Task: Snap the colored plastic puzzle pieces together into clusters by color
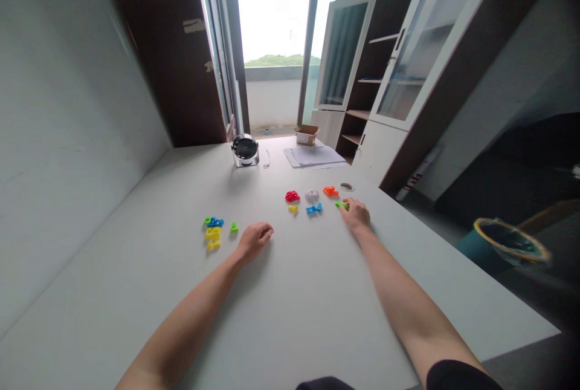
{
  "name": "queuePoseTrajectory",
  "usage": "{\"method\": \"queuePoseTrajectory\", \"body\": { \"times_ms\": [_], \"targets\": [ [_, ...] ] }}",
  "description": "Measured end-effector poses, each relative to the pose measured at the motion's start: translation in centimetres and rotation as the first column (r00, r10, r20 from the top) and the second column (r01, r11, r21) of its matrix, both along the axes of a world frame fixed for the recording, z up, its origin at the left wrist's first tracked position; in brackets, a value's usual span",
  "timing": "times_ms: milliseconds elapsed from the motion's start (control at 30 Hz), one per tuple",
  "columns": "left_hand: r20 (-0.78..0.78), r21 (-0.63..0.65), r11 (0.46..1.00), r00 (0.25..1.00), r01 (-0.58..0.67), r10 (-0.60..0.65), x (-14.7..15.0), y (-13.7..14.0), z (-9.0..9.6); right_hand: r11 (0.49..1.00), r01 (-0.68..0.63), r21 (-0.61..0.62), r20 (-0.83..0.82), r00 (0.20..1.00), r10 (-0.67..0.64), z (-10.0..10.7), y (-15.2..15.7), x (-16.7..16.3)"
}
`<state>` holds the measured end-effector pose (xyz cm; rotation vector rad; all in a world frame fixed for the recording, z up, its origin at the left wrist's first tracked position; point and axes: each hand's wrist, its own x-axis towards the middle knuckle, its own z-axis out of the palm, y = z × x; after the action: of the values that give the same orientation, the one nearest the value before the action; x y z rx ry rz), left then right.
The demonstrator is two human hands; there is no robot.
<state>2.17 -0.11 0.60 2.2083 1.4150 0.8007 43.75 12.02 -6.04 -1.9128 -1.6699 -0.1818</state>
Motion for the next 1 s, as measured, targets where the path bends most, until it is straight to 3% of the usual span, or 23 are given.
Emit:
{"method": "queuePoseTrajectory", "body": {
  "times_ms": [500,700,833,900,1000],
  "targets": [
    [-0.032,0.022,0.999,0.998,-0.045,0.046,0.0,0.1,-0.2,0.995,-0.067,0.075,-0.037,0.997,0.069,-0.2,0.3,0.2],
    [-0.127,0.174,0.942,0.942,-0.287,0.311,-0.5,-0.3,0.7,0.99,-0.053,0.128,-0.063,0.996,0.061,0.3,0.1,0.2],
    [-0.155,0.165,0.889,0.879,-0.427,0.451,-1.1,0.0,0.4,0.981,-0.055,0.186,-0.049,0.997,0.066,1.3,-0.3,-0.3],
    [-0.165,0.133,0.894,0.88,-0.428,0.446,-1.3,0.3,0.0,0.975,-0.067,0.211,-0.045,0.996,0.078,2.2,-0.7,-0.9],
    [-0.124,0.101,0.949,0.943,-0.299,0.31,-1.2,0.5,-0.4,0.97,-0.094,0.226,-0.075,0.991,0.113,4.4,-1.5,-2.7]
  ]
}}
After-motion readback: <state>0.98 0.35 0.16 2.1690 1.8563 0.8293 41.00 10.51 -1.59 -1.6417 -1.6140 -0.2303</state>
